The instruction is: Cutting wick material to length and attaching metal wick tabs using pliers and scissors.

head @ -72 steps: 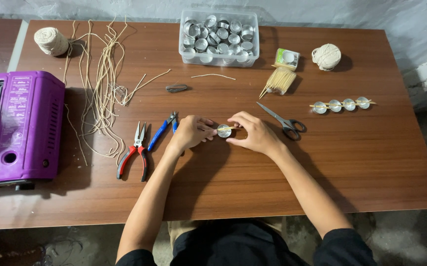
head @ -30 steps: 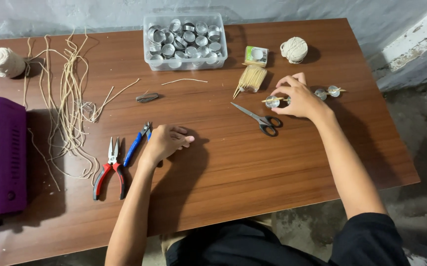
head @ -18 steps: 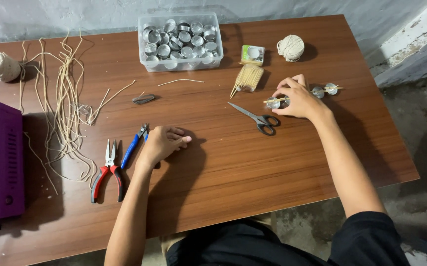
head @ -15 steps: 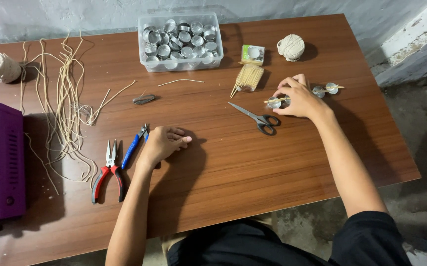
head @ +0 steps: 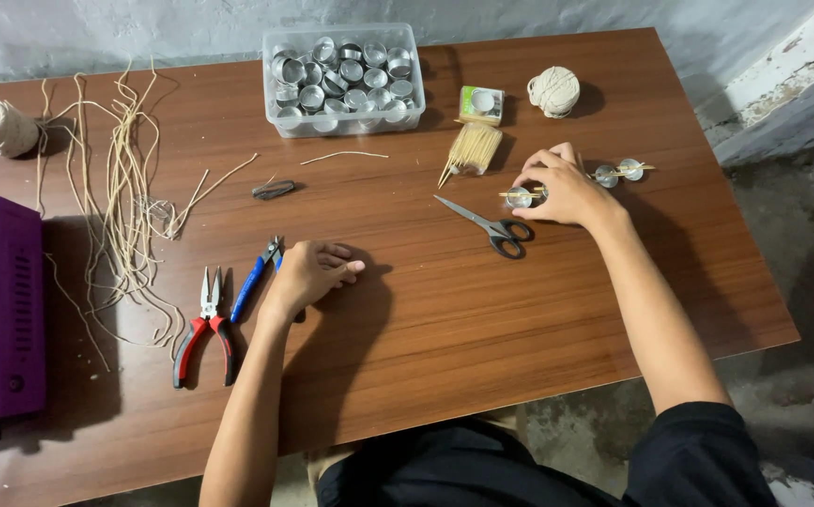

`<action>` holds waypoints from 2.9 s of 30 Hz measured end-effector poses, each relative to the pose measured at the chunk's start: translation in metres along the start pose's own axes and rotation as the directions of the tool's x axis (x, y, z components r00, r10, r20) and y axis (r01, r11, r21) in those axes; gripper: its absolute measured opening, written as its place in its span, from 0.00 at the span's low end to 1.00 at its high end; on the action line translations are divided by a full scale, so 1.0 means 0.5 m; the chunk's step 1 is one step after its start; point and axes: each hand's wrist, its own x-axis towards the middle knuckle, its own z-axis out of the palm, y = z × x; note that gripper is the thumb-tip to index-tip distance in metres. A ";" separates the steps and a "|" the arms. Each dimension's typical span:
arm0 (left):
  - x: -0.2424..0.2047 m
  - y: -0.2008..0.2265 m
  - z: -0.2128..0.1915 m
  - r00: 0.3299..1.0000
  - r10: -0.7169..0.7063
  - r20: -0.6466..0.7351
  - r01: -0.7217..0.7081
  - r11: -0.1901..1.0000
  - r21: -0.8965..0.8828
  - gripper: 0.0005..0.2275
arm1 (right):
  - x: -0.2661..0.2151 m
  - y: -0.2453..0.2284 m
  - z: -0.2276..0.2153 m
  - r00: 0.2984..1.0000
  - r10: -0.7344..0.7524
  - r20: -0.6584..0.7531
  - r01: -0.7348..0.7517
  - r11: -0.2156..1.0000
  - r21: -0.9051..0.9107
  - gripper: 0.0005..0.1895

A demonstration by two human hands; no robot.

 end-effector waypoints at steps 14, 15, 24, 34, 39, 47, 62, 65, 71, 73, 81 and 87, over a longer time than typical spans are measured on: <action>0.006 -0.009 0.001 1.000 0.006 0.010 -0.006 1.000 0.015 0.21 | 0.001 0.022 0.008 1.000 0.014 0.013 -0.013 0.999 -0.034 0.27; 0.007 -0.010 0.001 1.000 0.002 0.010 -0.002 1.000 0.010 0.21 | 0.003 0.024 0.008 1.000 0.014 0.017 -0.013 0.999 -0.047 0.27; 0.014 -0.018 0.001 1.000 0.001 0.006 -0.001 1.000 -0.023 0.21 | -0.003 0.024 0.011 0.998 0.058 0.035 -0.058 0.998 -0.028 0.35; -0.011 -0.022 0.015 0.987 0.151 -0.061 -0.134 0.964 0.229 0.21 | -0.078 -0.157 0.003 0.987 -0.133 -0.093 0.119 0.983 -0.138 0.21; -0.038 -0.110 0.012 0.937 0.223 -0.269 0.098 0.573 0.814 0.34 | -0.099 -0.171 0.054 0.999 -0.037 0.036 0.040 0.994 -0.105 0.22; -0.046 -0.181 -0.002 0.860 0.321 -0.397 0.035 0.738 0.674 0.24 | -0.072 -0.172 0.104 0.994 -0.067 -0.087 0.065 0.997 -0.031 0.12; -0.031 -0.183 0.014 0.747 0.367 -0.555 0.022 0.820 0.571 0.07 | 0.465 -0.309 0.061 0.815 -0.257 -0.520 0.338 0.939 0.064 0.07; -0.015 -0.201 0.020 0.731 0.380 -0.567 0.034 0.809 0.587 0.07 | 0.590 -0.310 0.097 0.854 -0.192 -0.483 0.277 0.955 0.110 0.11; -0.009 -0.202 0.024 0.728 0.369 -0.577 0.051 0.811 0.583 0.07 | 0.672 -0.327 0.140 0.938 -0.035 -0.344 0.097 0.982 0.163 0.15; -0.006 -0.205 0.023 0.729 0.364 -0.579 0.052 0.815 0.578 0.07 | 0.703 -0.314 0.170 0.948 0.001 -0.317 0.056 0.984 0.170 0.13; -0.015 -0.197 0.021 0.719 0.379 -0.583 0.037 0.816 0.577 0.07 | 0.532 -0.361 -0.002 0.957 0.031 -0.287 0.149 0.799 0.582 0.10; -0.008 -0.205 0.018 0.623 0.516 -0.588 -0.003 0.753 0.658 0.11 | 0.319 -0.439 -0.090 0.991 -0.103 -0.088 0.132 0.599 0.790 0.13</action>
